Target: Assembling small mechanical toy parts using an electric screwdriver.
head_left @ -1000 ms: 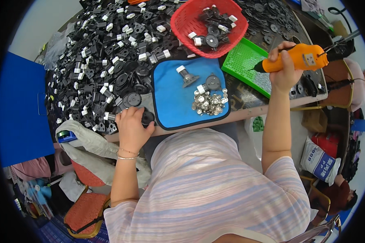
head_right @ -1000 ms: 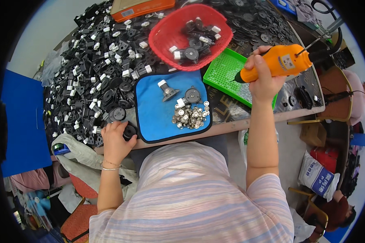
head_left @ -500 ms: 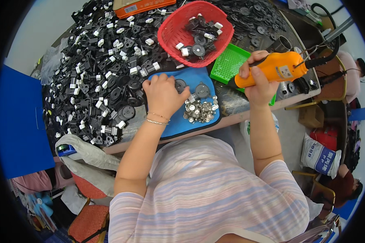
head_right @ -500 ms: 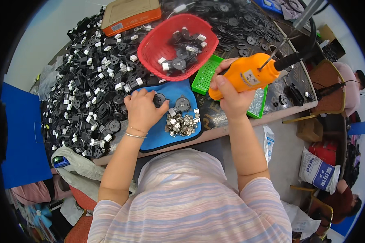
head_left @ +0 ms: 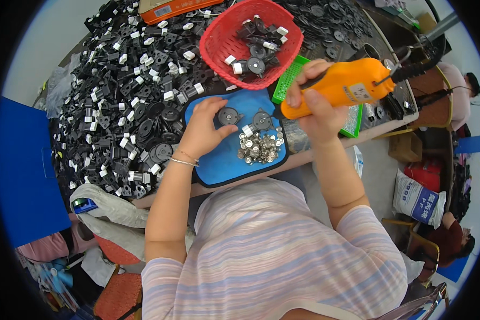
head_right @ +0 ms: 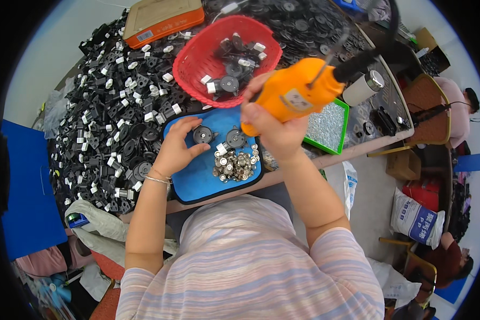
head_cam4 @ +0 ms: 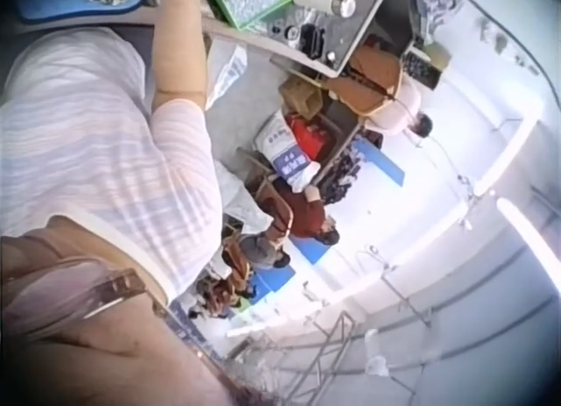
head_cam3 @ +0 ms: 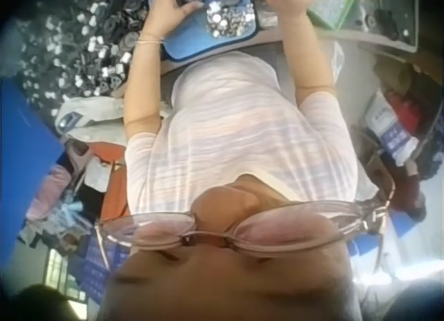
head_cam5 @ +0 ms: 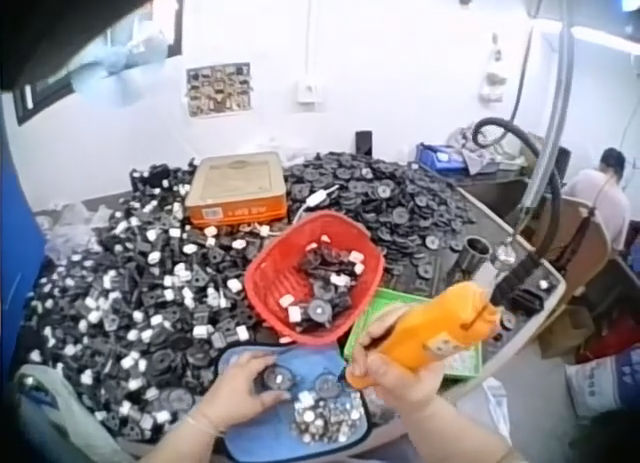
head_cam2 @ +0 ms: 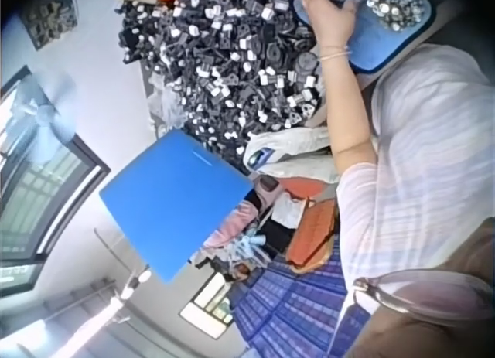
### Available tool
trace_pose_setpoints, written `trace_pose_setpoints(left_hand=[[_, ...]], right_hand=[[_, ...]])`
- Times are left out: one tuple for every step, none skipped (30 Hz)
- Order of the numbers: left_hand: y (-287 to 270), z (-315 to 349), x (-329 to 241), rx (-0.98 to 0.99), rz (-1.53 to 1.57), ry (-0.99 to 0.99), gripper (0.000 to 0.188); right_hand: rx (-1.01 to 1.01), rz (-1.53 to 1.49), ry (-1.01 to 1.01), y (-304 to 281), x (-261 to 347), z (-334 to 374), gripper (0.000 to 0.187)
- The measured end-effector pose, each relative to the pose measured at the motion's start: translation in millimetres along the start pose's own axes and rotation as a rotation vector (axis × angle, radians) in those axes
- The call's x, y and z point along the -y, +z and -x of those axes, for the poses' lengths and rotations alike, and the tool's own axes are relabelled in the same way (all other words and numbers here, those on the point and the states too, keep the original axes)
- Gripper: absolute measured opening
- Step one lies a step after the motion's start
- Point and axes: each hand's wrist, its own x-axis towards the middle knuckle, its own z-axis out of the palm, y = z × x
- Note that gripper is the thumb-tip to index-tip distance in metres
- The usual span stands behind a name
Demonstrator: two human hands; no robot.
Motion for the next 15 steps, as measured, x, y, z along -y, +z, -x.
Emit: trace_pose_setpoints(left_hand=[[0, -1, 1, 0.021, 0.032, -0.024, 0.056], [0, -2, 2, 0.025, 0.036, -0.022, 0.056], [0, -3, 4, 0.032, 0.046, -0.033, 0.053], [0, -4, 5, 0.039, 0.054, -0.043, 0.051], [0, -4, 4, 0.042, 0.057, -0.041, 0.051], [0, -5, 3, 0.046, 0.054, -0.039, 0.049], [0, -4, 2, 0.049, 0.050, -0.038, 0.047], [-1, -5, 3, 0.050, 0.052, -0.038, 0.047], [-1, -5, 4, 0.065, 0.041, -0.034, 0.047], [-2, -5, 4, 0.079, 0.029, -0.029, 0.047], [-2, -5, 4, 0.080, 0.031, -0.030, 0.047], [-2, -5, 5, 0.084, 0.034, -0.030, 0.048], [-2, -5, 5, 0.088, 0.036, -0.030, 0.049], [-2, -6, 7, 0.089, 0.037, -0.031, 0.049], [-1, -7, 10, 0.094, 0.059, -0.022, 0.049]], right_hand=[[0.012, 0.020, 0.023, 5, -2, 0, 0.030], [0.039, 0.050, 0.020, 7, -5, -1, 0.030], [0.067, 0.079, 0.017, 9, -9, -1, 0.030], [0.061, 0.050, 0.030, 13, -14, 0, 0.030], [0.058, 0.054, 0.031, 17, -18, 0, 0.030], [0.041, 0.040, 0.028, 21, -21, 0, 0.030], [0.025, 0.025, 0.027, 25, -25, 0, 0.030], [0.018, 0.024, 0.008, 29, -29, -1, 0.029], [0.017, 0.026, 0.011, 31, -32, -2, 0.029], [0.030, 0.027, 0.006, 34, -33, -3, 0.029], [0.043, 0.028, 0.002, 36, -35, -4, 0.028], [0.043, 0.030, 0.004, 37, -37, -4, 0.028], [0.052, 0.039, -0.013, 38, -38, -5, 0.028], [0.061, 0.048, -0.030, 39, -39, -5, 0.028], [0.062, 0.049, -0.029, 39, -41, -6, 0.028]])
